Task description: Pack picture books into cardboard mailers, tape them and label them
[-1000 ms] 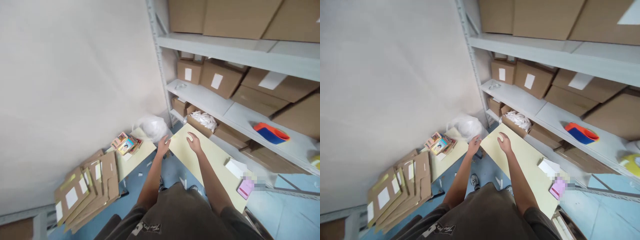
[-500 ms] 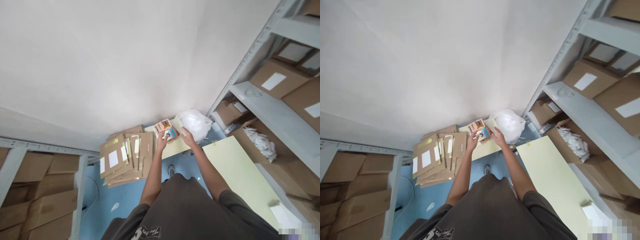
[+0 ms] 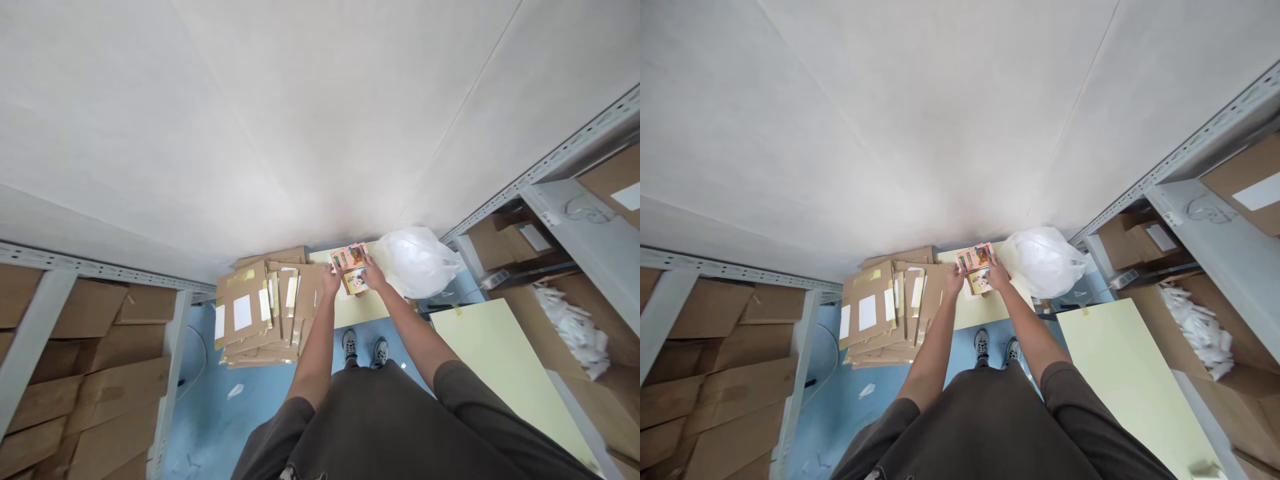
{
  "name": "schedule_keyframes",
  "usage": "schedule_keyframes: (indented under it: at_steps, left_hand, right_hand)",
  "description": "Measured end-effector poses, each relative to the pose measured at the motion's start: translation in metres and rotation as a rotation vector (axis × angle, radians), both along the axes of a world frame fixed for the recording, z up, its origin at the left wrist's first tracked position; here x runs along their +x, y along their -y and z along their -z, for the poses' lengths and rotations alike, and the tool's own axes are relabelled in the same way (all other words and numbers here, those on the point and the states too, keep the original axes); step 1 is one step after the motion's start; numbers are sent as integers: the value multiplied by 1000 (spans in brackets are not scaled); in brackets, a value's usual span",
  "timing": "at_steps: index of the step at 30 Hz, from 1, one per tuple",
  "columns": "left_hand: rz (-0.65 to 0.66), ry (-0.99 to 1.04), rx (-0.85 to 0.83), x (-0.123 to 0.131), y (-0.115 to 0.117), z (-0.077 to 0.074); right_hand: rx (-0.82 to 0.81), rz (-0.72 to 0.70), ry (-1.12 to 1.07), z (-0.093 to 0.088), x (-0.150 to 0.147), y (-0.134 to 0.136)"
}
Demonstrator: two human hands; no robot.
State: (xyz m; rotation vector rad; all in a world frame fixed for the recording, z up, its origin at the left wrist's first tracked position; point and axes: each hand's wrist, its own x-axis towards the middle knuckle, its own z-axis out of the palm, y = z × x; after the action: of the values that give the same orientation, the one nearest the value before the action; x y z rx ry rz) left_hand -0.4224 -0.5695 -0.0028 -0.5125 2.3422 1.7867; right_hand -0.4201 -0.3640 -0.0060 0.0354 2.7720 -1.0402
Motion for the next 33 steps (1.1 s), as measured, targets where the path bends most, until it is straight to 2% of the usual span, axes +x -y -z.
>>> schedule_keyframes:
  at_steps: [6, 10, 14, 20, 24, 27, 30, 33]
  left_hand:
    - [-56, 64, -32, -18, 7, 11]
    - [-164, 122, -12, -21, 18, 4]
    - [-159, 27, 184, -22, 28, -10]
    - [41, -31, 414, -25, 29, -34]
    - [127, -38, 484, -21, 5, -51]
    - [169, 3, 490, -13, -24, -58]
    - [239, 34, 453, 0, -65, -60]
    - [379, 41, 437, 19, -122, -61]
  right_hand:
    - [109, -211, -32, 8, 1, 44]
    - [92, -208, -25, -1, 2, 39]
    - [-43, -7, -78, -14, 2, 19]
    - [-579, 310, -80, -41, 1, 13]
    - [-782, 497, -133, -66, 8, -6]
    - [-831, 523, -135, -83, 26, -39]
    - [-872, 564, -118, -95, 56, -83]
    - [-899, 669, -167, -105, 101, -135]
